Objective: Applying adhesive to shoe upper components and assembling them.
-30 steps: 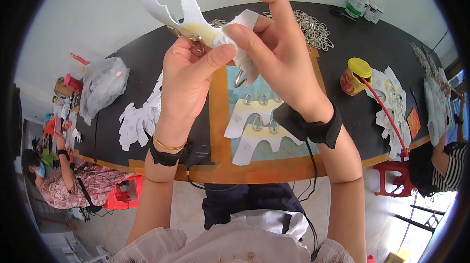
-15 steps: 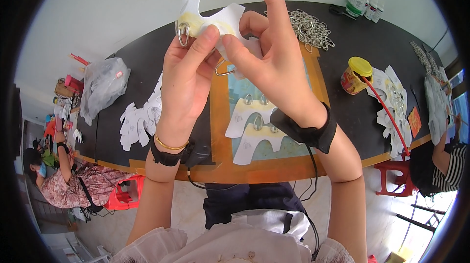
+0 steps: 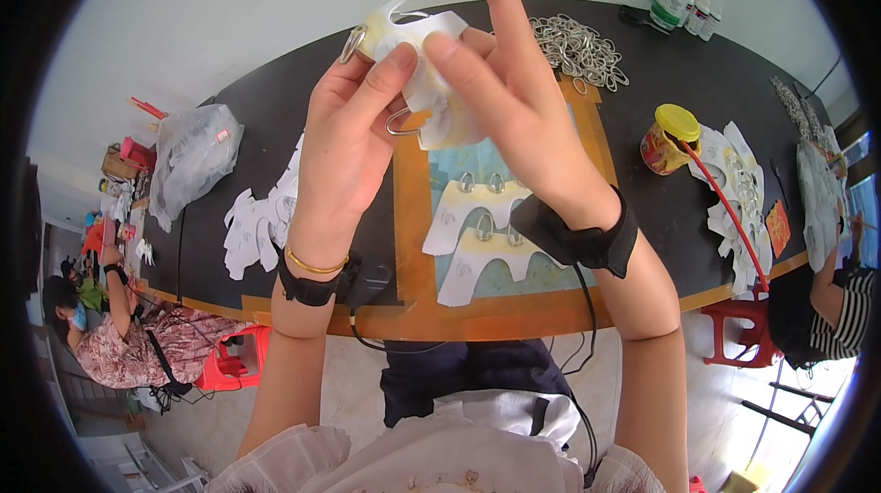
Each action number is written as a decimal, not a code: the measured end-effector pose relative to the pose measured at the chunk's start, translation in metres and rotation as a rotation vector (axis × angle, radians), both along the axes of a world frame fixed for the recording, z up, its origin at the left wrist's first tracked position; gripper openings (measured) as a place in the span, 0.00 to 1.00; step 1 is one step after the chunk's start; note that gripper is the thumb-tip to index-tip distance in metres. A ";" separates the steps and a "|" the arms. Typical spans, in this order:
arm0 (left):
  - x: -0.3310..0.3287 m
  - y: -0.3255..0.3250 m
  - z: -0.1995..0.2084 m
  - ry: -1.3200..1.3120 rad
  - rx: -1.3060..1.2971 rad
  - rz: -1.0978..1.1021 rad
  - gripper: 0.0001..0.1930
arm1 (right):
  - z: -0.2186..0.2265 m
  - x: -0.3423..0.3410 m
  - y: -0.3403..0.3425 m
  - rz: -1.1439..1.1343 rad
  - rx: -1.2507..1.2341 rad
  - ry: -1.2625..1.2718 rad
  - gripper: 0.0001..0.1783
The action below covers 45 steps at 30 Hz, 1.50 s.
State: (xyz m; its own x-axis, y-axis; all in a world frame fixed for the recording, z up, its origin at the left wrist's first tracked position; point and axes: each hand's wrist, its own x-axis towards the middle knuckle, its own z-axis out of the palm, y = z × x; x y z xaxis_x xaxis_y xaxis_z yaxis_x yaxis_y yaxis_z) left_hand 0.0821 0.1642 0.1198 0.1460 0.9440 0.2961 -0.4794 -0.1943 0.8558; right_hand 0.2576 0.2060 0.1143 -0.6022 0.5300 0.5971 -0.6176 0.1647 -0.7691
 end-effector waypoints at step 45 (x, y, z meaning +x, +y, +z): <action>-0.046 -0.157 -0.085 -0.020 -0.625 0.025 0.15 | -0.067 -0.031 -0.179 -0.442 -0.263 -0.663 0.41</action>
